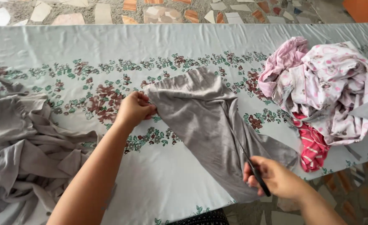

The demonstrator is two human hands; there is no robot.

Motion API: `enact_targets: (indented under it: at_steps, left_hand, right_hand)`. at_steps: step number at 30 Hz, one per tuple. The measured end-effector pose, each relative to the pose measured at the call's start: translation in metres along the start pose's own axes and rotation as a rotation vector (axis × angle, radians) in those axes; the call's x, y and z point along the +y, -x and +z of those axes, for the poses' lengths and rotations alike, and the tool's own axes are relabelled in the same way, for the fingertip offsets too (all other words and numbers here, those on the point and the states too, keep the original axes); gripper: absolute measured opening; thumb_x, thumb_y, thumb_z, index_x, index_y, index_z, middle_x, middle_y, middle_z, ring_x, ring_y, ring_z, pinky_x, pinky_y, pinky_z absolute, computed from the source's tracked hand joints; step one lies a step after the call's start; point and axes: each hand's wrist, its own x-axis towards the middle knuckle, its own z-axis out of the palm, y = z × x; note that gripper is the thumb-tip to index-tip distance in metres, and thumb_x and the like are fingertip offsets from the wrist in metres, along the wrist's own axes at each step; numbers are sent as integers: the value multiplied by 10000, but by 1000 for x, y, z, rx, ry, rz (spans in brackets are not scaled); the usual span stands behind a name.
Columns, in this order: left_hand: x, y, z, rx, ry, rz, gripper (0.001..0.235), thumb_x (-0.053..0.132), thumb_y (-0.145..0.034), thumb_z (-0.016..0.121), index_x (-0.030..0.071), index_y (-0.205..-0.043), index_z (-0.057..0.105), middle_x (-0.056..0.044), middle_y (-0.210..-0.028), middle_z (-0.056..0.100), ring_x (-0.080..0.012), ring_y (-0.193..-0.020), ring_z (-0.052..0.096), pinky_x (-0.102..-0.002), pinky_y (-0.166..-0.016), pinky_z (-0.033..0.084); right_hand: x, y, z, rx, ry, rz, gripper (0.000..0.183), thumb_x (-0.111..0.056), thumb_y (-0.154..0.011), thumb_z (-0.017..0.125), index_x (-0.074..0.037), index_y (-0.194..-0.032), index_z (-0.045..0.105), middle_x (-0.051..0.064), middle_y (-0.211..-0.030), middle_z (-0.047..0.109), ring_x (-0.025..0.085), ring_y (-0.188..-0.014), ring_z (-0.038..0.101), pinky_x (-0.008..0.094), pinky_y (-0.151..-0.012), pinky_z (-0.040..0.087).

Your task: Cutting pieces of cloth into thin strips using scissors for rug preparation.

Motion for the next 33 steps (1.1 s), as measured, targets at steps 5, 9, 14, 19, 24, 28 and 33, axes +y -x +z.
enact_targets:
  at_steps: [5,9,14,19,24,28,33]
  left_hand:
    - [-15,-3,9,35,76,23,288,-9,-850,745,14,-1045,534,-94,-786,639,-178,-631,694,-246,-503,539]
    - [-8,4,10,62,188,-21,286,11,-880,699,33,-1064,482,-87,-826,643,-179,-657,736,-238,-483,519]
    - [-5,3,11,141,54,39,308,50,-918,695,33,-1120,462,-90,-858,631,-178,-662,737,-257,-491,548]
    - [-15,-7,12,162,81,73,329,35,-870,713,56,-1081,461,-69,-808,635,-169,-637,718,-258,-470,530]
    - [-16,-6,3,99,255,3,371,-14,-851,679,70,-1067,389,-106,-798,623,-186,-635,679,-259,-488,534]
    - [-17,-13,1,151,256,-1,395,-38,-786,634,19,-1112,420,-206,-873,640,-296,-648,736,-356,-548,673]
    - [-16,-14,-5,108,247,-70,438,-35,-797,660,43,-1132,389,-219,-890,679,-285,-658,743,-364,-597,676]
  right_hand:
    - [-8,-19,55,-696,-417,-124,629,-540,-796,699,35,-1038,617,168,-851,686,253,-717,671,307,-454,552]
    - [-43,-28,87,-643,-372,125,650,-617,-933,472,6,-1066,602,204,-901,691,293,-760,678,372,-507,554]
    - [-69,-43,92,-648,-330,100,682,-648,-909,486,12,-1025,612,218,-881,712,306,-764,721,339,-474,562]
    - [-82,-55,95,-651,-320,113,684,-659,-910,486,8,-1005,600,218,-891,707,305,-781,726,326,-469,579]
    - [-85,-75,99,-681,-331,99,695,-671,-919,474,2,-1024,610,208,-906,713,300,-795,732,319,-494,587]
    - [-94,-88,111,-676,-311,45,695,-712,-977,430,-46,-1003,623,176,-889,735,284,-846,773,318,-530,651]
    - [-104,-96,119,-633,-323,25,656,-670,-995,471,-34,-969,635,180,-850,741,287,-801,778,336,-531,654]
